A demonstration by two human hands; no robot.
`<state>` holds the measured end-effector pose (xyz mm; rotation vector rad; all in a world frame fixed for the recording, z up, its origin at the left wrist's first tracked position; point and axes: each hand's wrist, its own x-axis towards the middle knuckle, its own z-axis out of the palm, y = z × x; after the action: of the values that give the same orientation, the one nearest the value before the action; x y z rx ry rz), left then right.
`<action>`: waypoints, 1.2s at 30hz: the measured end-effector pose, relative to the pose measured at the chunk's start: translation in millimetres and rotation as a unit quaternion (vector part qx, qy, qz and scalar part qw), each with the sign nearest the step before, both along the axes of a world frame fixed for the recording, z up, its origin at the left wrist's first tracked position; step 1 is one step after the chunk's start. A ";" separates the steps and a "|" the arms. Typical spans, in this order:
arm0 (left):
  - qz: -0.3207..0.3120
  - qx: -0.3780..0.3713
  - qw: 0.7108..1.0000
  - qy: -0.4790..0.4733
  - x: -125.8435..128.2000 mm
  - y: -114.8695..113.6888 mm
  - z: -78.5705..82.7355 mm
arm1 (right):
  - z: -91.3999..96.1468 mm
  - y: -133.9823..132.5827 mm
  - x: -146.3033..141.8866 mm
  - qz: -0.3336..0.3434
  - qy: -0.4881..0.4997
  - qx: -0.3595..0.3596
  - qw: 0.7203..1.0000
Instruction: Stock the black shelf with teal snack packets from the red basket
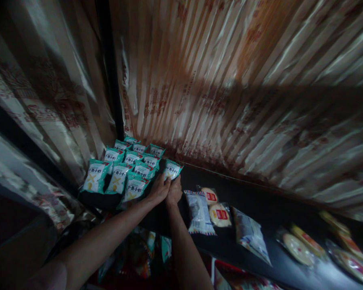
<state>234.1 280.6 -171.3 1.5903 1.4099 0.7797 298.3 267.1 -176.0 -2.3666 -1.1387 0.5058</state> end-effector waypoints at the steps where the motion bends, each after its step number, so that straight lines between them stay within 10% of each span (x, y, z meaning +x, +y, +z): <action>1: 0.001 -0.008 1.000 0.005 0.7 2.3 1.2 | -0.3 2.3 0.6 0.001 0.002 0.003 1.000; 36: 0.065 -0.034 0.997 -0.003 20.8 38.6 2.7 | -12.0 49.6 21.7 0.014 0.024 0.059 0.998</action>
<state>254.9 319.1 -168.6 1.4561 1.5307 0.8028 320.0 316.7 -188.0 -2.2287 -1.1490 0.4887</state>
